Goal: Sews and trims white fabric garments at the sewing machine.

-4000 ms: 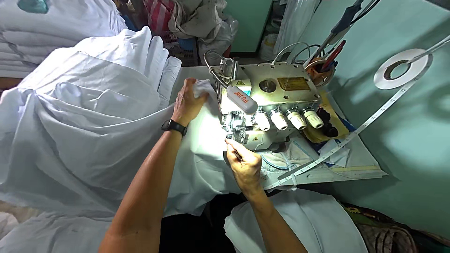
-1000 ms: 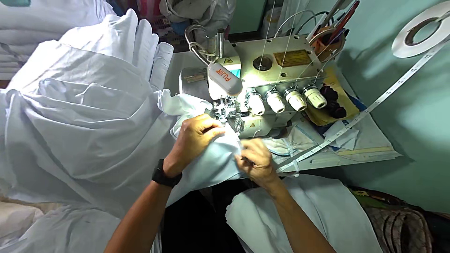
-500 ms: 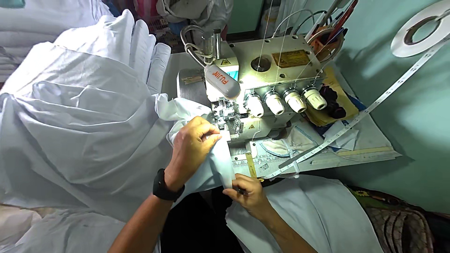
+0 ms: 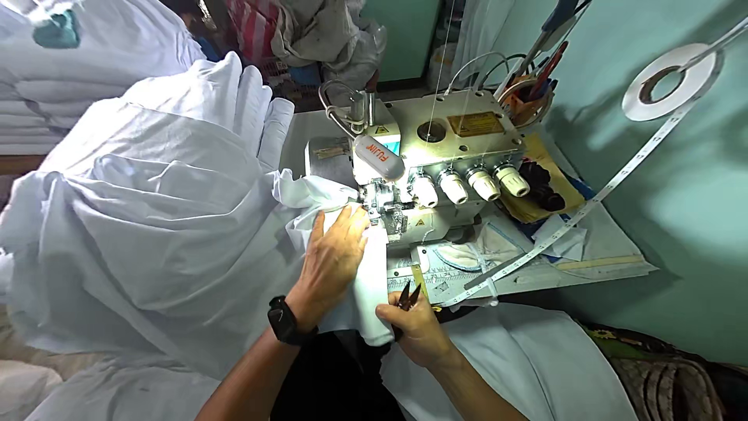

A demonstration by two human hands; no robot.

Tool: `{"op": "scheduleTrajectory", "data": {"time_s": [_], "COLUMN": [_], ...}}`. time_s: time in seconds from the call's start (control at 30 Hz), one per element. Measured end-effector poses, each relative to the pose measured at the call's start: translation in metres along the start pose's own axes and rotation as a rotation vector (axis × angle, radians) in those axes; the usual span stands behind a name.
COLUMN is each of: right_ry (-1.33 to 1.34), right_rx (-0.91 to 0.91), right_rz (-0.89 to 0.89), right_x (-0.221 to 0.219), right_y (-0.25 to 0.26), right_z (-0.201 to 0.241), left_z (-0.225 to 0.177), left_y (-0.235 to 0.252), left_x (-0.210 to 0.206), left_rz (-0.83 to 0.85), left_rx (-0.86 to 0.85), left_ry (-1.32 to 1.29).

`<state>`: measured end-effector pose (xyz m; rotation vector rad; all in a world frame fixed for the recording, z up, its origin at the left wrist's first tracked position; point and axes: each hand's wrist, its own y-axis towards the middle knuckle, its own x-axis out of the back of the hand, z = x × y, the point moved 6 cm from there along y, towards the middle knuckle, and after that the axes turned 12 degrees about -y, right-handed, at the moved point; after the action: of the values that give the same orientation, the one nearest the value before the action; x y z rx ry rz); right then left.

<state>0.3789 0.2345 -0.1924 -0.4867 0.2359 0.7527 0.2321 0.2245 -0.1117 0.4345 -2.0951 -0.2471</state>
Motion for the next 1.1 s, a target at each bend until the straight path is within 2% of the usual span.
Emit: {"op": "scheduleTrajectory", "data": {"time_s": [0.1, 0.17, 0.23, 0.33, 0.4, 0.43, 0.5, 0.6, 0.67, 0.7, 0.77, 0.8, 0.87, 0.9, 1.0, 1.03, 1.1], "right_ry": [0.084, 0.084, 0.007, -0.132, -0.176, -0.181, -0.186, -0.251, -0.403, -0.448, -0.425, -0.378, -0.407, -0.512, -1.003, -1.141, -1.24], "right_rx": [-0.02, 0.001, 0.062, 0.235, 0.345, 0.39, 0.436, 0.422, 0.459, 0.461, 0.408, 0.365, 0.287, 0.273, 0.179, 0.128, 0.043], "right_rz": [-0.027, -0.046, -0.059, -0.074, -0.085, -0.09, -0.11, -0.16, -0.21, -0.247, -0.307, -0.316, -0.232, -0.132, 0.132, 0.124, -0.054], "right_x": [-0.008, -0.011, -0.007, 0.002, 0.001, -0.002, -0.008, -0.014, -0.016, -0.016, -0.012, -0.01, -0.006, -0.004, 0.019, 0.034, 0.065], "right_y": [0.014, 0.016, 0.011, 0.004, 0.002, 0.001, -0.003, -0.005, 0.002, 0.009, 0.025, 0.03, 0.023, 0.012, -0.025, -0.032, -0.036], "right_z": [0.009, 0.015, 0.019, 0.033, 0.046, 0.054, 0.064, 0.059, 0.04, 0.03, 0.015, 0.011, 0.006, -0.001, -0.031, -0.041, -0.053], "left_z": [0.019, 0.031, 0.032, 0.007, -0.006, -0.004, 0.022, 0.046, 0.037, 0.034, 0.047, 0.06, 0.09, 0.096, 0.07, 0.056, 0.032], "left_y": [0.02, 0.025, 0.013, -0.033, -0.07, -0.084, -0.106, -0.123, -0.134, -0.137, -0.144, -0.145, -0.143, -0.145, -0.145, -0.143, -0.14], "left_x": [0.012, 0.023, 0.033, 0.024, -0.007, -0.021, -0.021, 0.053, 0.1, 0.106, 0.087, 0.069, 0.036, 0.027, 0.025, 0.025, 0.02], "left_rz": [0.073, 0.055, -0.024, -0.188, -0.279, -0.333, -0.423, -0.456, -0.511, -0.481, -0.277, -0.15, 0.125, 0.168, 0.029, -0.052, -0.142], "left_rx": [0.025, 0.043, -0.01, -0.199, -0.219, -0.209, -0.087, 0.049, -0.047, -0.132, -0.244, -0.238, -0.072, -0.005, 0.01, 0.001, 0.013], "left_ry": [-0.089, -0.178, -0.215, -0.268, -0.144, 0.014, 0.308, 0.468, 0.566, 0.589, 0.536, 0.448, 0.26, 0.187, 0.002, -0.054, -0.19]}}
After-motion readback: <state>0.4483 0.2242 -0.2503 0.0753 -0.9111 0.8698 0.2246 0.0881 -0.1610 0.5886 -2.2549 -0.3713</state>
